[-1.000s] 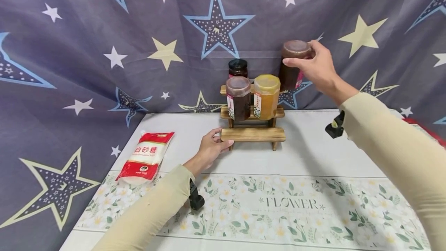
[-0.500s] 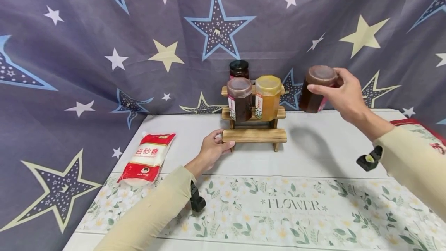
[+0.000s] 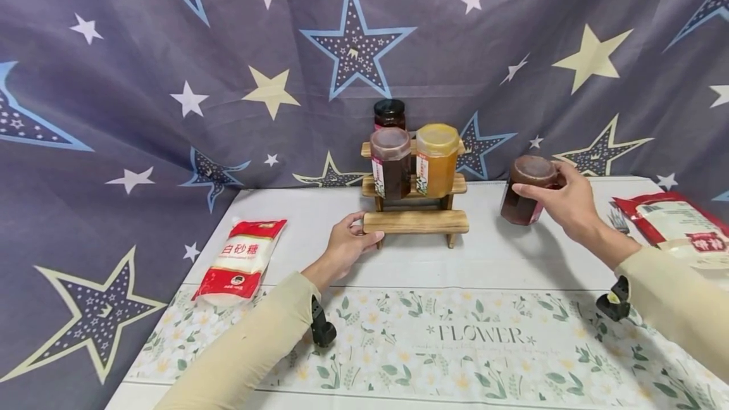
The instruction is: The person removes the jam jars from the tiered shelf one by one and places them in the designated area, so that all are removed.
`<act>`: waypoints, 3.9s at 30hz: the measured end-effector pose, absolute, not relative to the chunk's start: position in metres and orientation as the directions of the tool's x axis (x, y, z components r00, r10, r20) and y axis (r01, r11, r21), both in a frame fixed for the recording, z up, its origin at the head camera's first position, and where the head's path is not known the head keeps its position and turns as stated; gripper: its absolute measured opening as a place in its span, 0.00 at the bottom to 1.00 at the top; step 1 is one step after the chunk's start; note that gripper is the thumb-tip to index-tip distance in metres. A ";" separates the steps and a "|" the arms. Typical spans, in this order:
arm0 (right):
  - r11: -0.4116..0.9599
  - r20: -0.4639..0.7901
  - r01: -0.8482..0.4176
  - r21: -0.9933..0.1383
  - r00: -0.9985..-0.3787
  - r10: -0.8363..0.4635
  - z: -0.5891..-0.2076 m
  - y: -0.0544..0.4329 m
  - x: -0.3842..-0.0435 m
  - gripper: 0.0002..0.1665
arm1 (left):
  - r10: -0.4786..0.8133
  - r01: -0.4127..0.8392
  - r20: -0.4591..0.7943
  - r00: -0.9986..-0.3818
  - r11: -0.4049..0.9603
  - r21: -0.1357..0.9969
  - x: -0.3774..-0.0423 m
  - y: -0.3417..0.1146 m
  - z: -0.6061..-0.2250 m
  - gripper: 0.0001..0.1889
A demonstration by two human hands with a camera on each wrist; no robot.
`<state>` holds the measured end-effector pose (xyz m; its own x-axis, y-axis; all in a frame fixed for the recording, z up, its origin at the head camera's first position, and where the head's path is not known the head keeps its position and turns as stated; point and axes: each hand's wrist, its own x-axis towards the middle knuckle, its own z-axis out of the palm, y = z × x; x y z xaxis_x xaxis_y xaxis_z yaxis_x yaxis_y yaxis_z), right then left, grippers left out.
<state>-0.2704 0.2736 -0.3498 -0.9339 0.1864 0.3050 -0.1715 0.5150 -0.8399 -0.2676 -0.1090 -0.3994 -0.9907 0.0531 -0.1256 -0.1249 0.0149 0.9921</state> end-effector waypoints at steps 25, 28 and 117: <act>0.513 0.264 -0.166 -0.842 -0.956 0.124 -0.380 0.277 -0.267 0.42 | 0.062 -0.124 -0.124 -0.990 0.011 0.992 -0.267 -0.109 -0.401 0.36; 0.495 0.260 -0.173 -0.851 -0.959 0.112 -0.381 0.277 -0.266 0.42 | 0.062 -0.119 -0.120 -0.991 0.014 0.993 -0.267 -0.109 -0.401 0.36; 0.567 0.124 -0.235 -0.789 -0.966 -0.228 -0.198 0.069 -0.352 0.42 | 0.078 -0.123 -0.123 -0.989 0.010 0.992 -0.264 -0.114 -0.399 0.33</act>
<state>-0.3516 0.0690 -0.1976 -0.9657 -0.2279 0.1241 -0.2352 0.5669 -0.7895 -0.2645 -0.1145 -0.3988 -0.9893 0.0781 -0.1233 -0.1229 0.0102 0.9924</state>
